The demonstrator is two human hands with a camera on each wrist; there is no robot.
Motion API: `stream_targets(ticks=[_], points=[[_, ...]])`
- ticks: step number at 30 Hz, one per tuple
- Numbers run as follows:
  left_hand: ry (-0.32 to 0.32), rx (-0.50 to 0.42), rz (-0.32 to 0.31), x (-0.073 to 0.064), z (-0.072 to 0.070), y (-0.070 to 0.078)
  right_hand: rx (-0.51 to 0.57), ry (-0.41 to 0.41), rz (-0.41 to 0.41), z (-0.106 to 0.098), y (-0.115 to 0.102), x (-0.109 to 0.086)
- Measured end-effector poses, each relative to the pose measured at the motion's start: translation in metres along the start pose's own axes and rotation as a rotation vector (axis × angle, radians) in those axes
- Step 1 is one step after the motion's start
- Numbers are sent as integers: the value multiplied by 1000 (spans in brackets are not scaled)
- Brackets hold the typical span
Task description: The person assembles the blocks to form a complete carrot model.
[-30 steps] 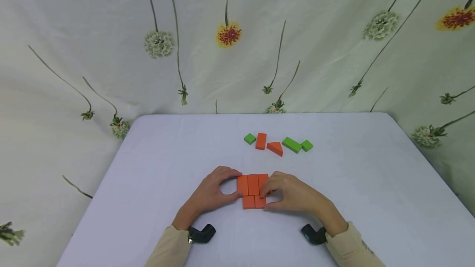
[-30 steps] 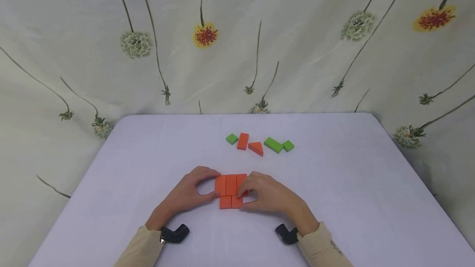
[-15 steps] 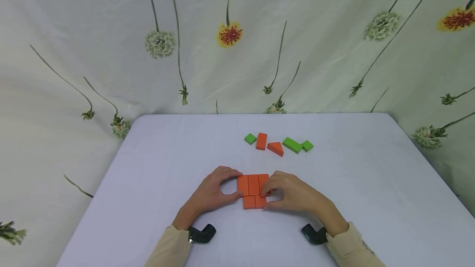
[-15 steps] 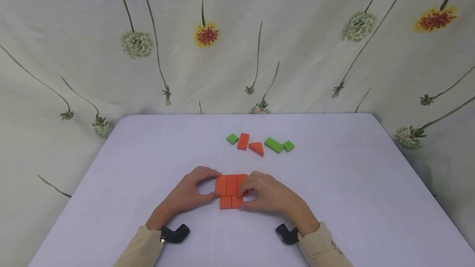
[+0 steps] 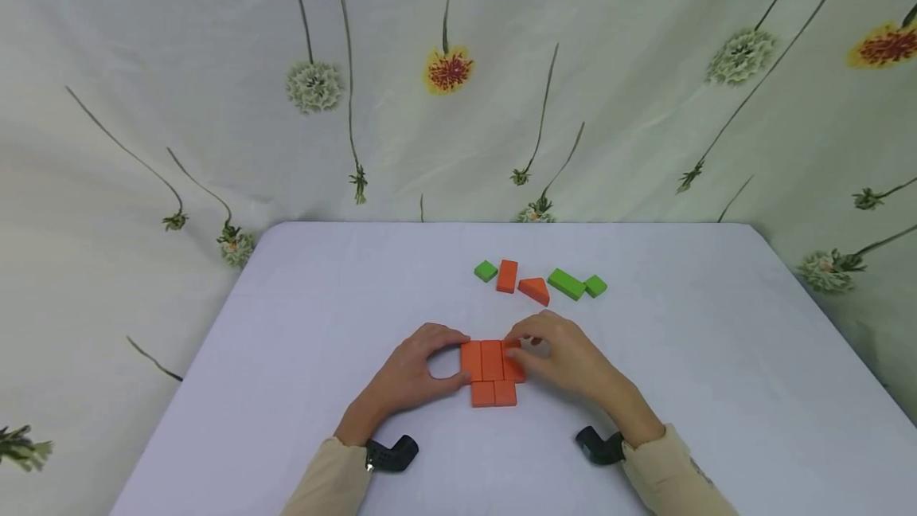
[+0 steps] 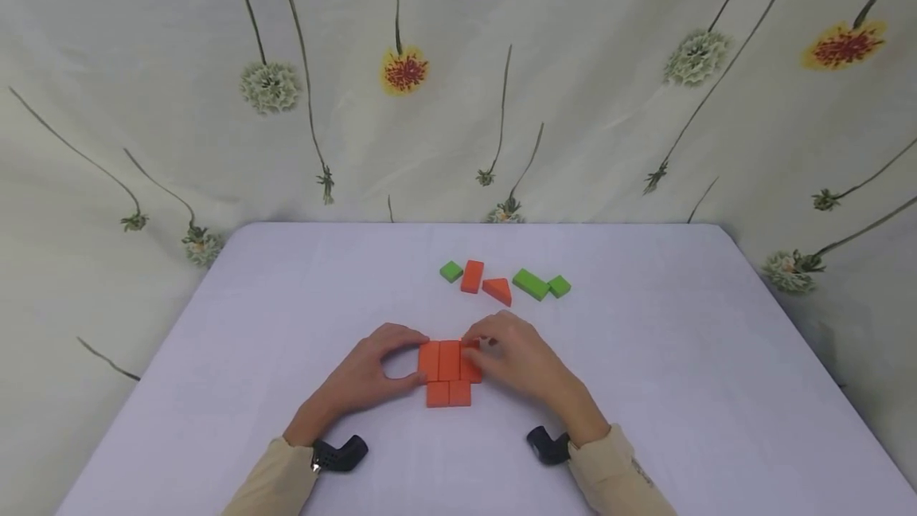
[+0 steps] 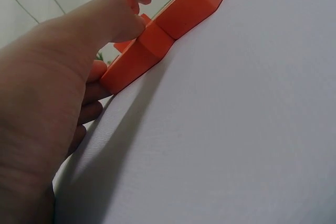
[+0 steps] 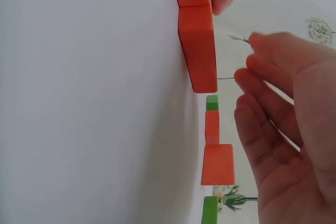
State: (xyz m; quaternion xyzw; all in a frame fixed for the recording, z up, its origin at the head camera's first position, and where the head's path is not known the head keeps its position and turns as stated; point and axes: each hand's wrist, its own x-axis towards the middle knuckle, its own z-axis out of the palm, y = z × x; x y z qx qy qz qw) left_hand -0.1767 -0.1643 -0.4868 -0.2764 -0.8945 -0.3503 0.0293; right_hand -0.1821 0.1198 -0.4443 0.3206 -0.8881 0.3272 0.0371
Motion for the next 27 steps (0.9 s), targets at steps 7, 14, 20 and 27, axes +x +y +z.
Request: stream_targets(ticks=[7, 14, 20, 27], points=[[-7, 8, -22, 0, 0, 1, -34, 54, 126, 2, 5, 17], [-18, 3, -27, 0, 0, 0, -9, 60, 230, 3, 9, 35], [-2, 11, -9, -1, -1, 1, -12, 41, 255, 8, 14, 47], [15, 12, 9, -1, -3, 3, -110, 24, 233, 10, 17, 52]])
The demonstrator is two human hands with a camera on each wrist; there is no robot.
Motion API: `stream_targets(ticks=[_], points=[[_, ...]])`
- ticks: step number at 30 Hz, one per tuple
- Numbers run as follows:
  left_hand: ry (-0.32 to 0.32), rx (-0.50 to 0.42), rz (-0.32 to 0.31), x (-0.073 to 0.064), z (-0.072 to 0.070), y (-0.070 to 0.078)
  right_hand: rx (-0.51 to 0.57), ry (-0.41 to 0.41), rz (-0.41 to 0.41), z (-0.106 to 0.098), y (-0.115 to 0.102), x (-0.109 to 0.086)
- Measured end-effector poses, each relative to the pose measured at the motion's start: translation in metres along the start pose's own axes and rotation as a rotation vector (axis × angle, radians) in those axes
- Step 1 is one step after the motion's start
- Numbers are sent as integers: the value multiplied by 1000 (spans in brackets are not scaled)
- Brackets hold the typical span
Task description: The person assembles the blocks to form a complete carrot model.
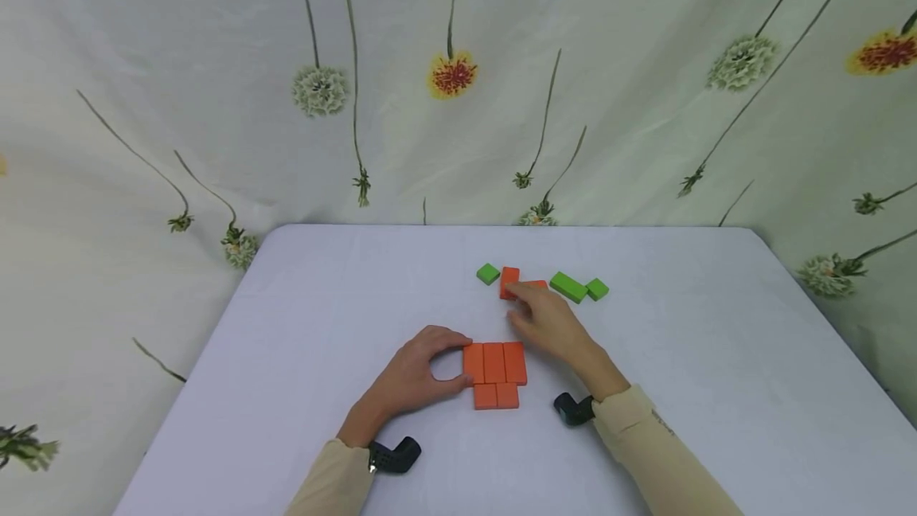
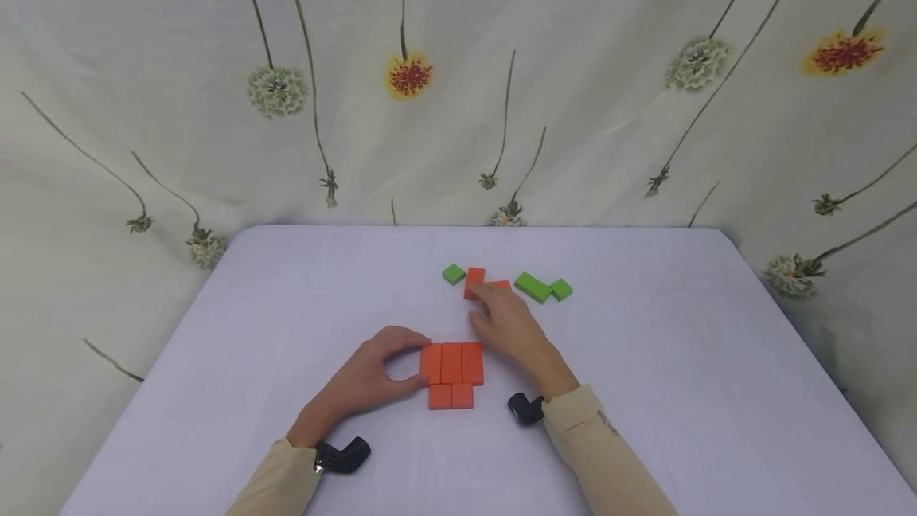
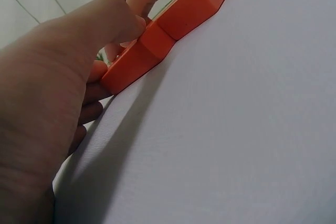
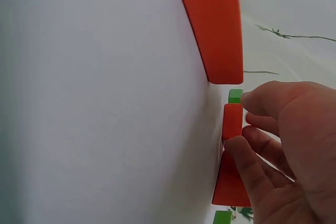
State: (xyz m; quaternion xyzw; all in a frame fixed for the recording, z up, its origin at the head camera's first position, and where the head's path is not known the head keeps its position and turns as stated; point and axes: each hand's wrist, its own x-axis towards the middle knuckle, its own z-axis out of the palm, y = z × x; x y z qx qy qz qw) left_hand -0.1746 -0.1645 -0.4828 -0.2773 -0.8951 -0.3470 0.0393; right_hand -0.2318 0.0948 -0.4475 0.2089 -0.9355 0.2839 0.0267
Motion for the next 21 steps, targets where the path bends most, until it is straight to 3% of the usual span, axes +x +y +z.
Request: stream_targets(ticks=[4, 13, 21], points=[[0, 7, 1, 1, 0, 0, -50, 18, -10, -3, -2, -1], [-32, 7, -38, 2, 2, -2, -110, 69, 83, 0, -2, 0], [-10, 7, -11, 1, 2, -1, -133, 104, 112, -1, -2, 2]])
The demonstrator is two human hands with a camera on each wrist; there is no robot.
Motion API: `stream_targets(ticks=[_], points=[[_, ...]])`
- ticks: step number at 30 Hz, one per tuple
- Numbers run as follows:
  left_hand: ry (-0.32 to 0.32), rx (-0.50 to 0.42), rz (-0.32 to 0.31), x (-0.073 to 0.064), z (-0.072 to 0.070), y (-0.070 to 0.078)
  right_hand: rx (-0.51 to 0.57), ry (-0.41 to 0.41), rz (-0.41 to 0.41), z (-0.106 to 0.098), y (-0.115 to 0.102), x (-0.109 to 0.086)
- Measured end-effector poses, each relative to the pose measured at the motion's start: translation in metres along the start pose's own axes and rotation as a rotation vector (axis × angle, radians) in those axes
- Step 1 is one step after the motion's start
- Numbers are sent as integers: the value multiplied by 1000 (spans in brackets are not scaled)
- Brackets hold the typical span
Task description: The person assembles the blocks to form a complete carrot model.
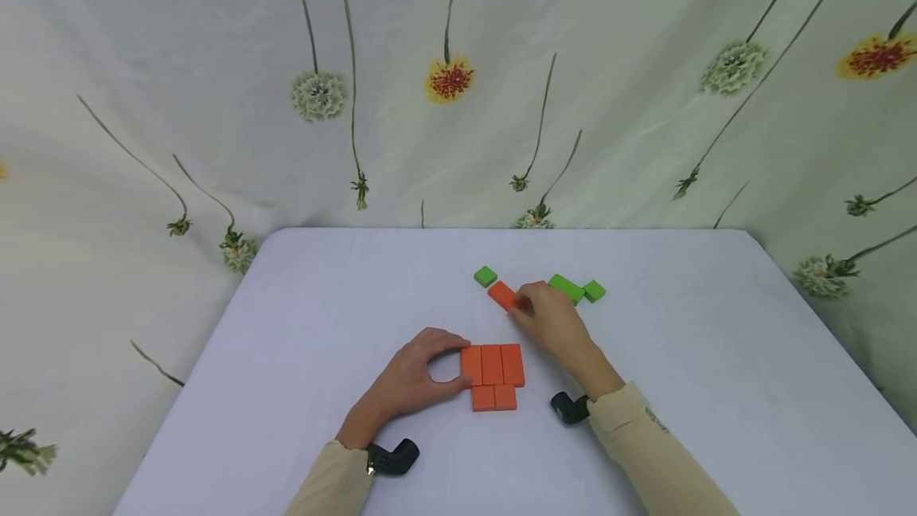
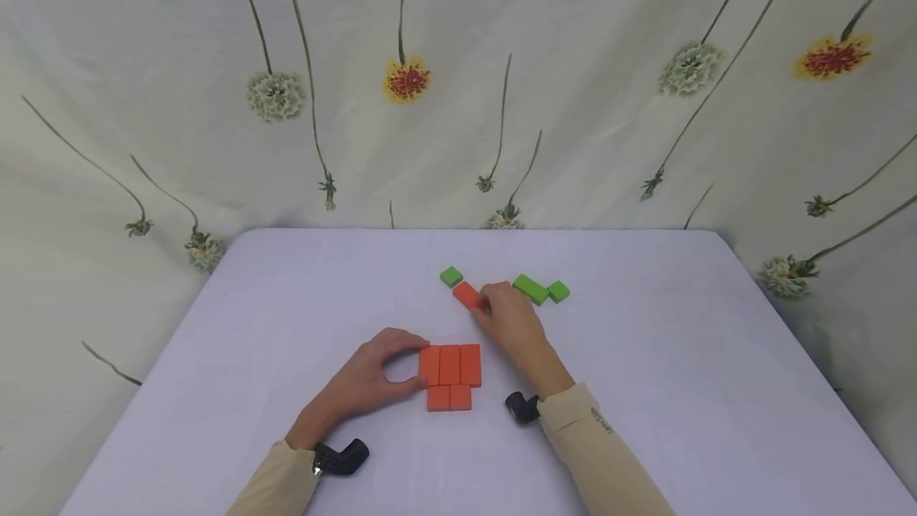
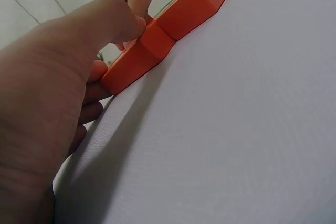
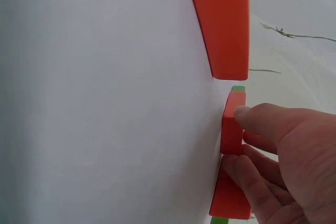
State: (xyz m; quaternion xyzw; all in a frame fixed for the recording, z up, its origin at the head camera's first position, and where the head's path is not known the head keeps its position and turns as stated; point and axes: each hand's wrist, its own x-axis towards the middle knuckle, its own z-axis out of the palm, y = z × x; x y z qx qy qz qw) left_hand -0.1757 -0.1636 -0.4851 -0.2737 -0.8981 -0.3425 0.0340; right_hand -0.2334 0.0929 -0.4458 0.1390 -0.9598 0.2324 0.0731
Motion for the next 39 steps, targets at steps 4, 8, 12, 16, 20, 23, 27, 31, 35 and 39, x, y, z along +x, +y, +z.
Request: stream_targets(ticks=[4, 8, 12, 16, 20, 23, 27, 31, 35, 39], points=[[-2, 0, 3, 0, 0, 0, 16, 4, 16, -1, -1, -1], [-10, -4, -19, -1, -1, 1, 45, 9, 35, -1, 0, -4], [-15, -4, -25, -1, 0, 1, 112, 12, 48, -2, 4, -10], [-17, -3, -22, -1, 0, 0, 189, 17, 35, -9, 5, -18], [-22, -7, -30, 0, 0, 0, 228, 4, 2, -16, 6, -27], [-20, -9, -32, 0, 0, -1, 255, -17, -24, -21, 7, -37], [-14, -11, -30, 0, 0, -1, 277, -37, -68, -26, 7, -50], [-9, -14, -28, 0, 0, -1, 280, -54, -118, -29, 7, -59], [-12, -13, -31, 0, 0, 0, 290, -83, -170, -30, 7, -68], [-15, -11, -37, 0, 0, 1, 321, -104, -229, -28, 9, -75]])
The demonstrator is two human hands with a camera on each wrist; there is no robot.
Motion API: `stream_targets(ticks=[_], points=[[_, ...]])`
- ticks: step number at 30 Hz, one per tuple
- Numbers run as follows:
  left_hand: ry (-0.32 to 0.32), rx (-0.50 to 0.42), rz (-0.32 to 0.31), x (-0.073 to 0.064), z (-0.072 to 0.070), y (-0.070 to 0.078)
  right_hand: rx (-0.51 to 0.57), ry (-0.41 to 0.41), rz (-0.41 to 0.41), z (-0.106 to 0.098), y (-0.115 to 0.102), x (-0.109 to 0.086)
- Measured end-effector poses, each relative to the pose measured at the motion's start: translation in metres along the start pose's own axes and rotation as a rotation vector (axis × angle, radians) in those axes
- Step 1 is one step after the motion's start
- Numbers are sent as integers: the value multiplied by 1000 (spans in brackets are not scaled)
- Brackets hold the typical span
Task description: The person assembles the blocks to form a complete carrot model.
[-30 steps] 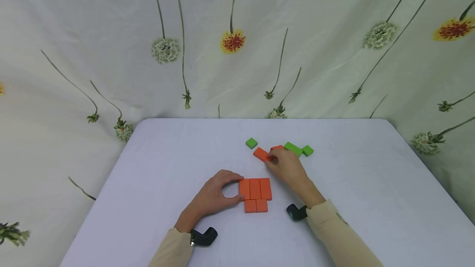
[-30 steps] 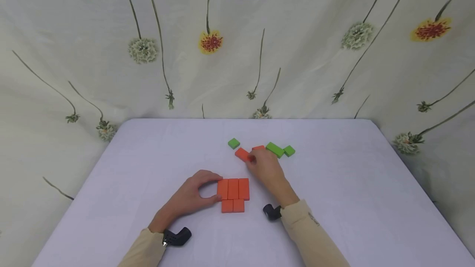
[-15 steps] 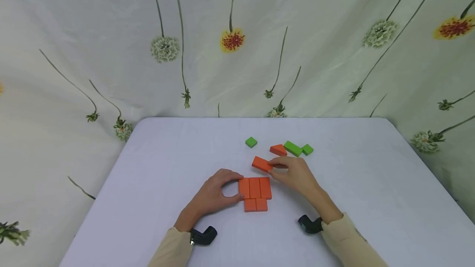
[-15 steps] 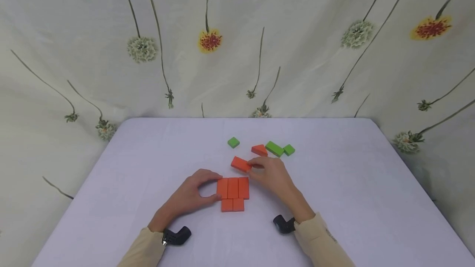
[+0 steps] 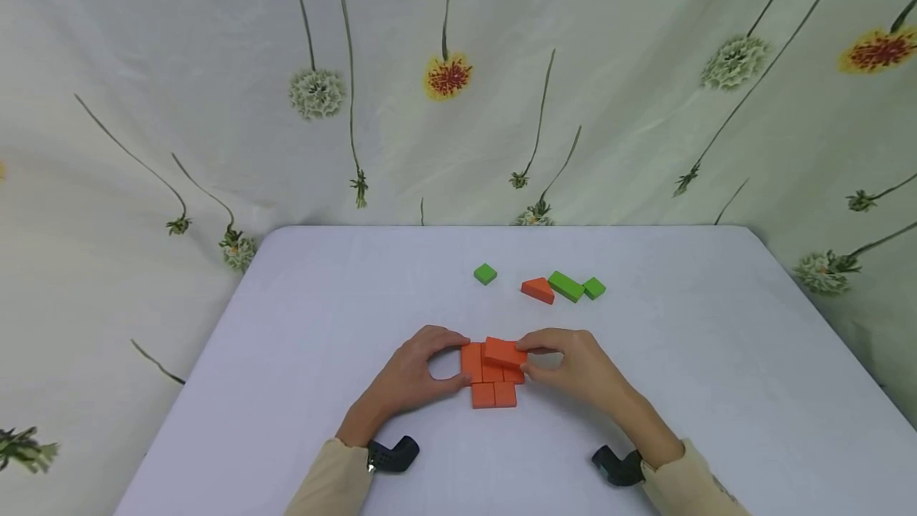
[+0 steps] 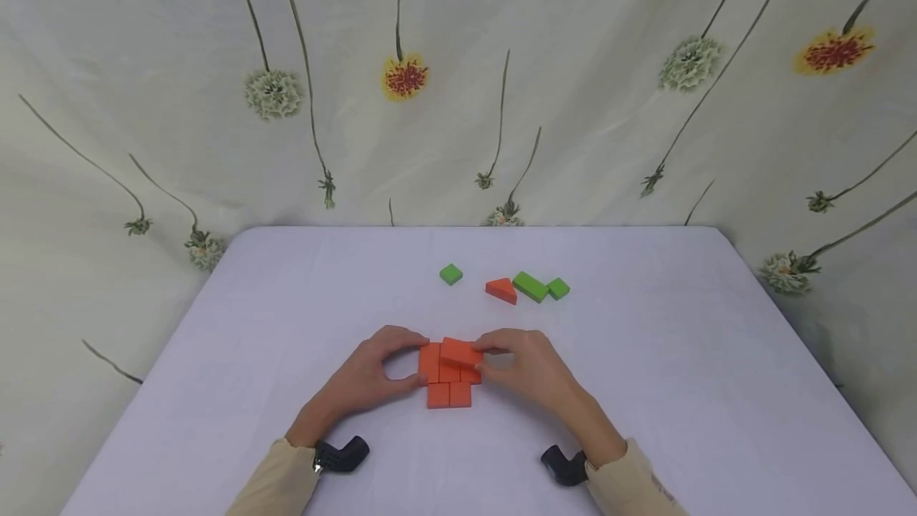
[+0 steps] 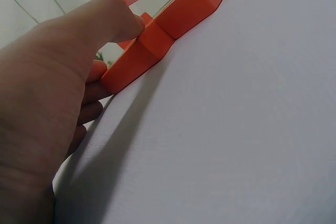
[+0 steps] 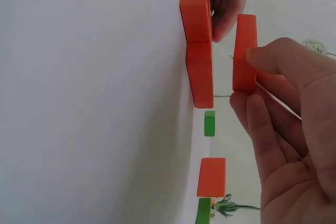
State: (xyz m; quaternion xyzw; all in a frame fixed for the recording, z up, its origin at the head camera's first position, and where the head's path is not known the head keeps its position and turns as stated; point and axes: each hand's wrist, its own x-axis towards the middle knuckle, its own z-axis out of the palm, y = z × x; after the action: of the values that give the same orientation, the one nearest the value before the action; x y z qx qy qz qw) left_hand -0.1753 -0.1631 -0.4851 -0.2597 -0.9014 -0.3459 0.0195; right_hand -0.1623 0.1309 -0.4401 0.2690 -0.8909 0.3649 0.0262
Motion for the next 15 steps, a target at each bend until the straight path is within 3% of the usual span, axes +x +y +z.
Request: stream_targets(ticks=[15], points=[[2, 10, 11, 1, 0, 0, 65, -119, -138, 6, -8, -24]])
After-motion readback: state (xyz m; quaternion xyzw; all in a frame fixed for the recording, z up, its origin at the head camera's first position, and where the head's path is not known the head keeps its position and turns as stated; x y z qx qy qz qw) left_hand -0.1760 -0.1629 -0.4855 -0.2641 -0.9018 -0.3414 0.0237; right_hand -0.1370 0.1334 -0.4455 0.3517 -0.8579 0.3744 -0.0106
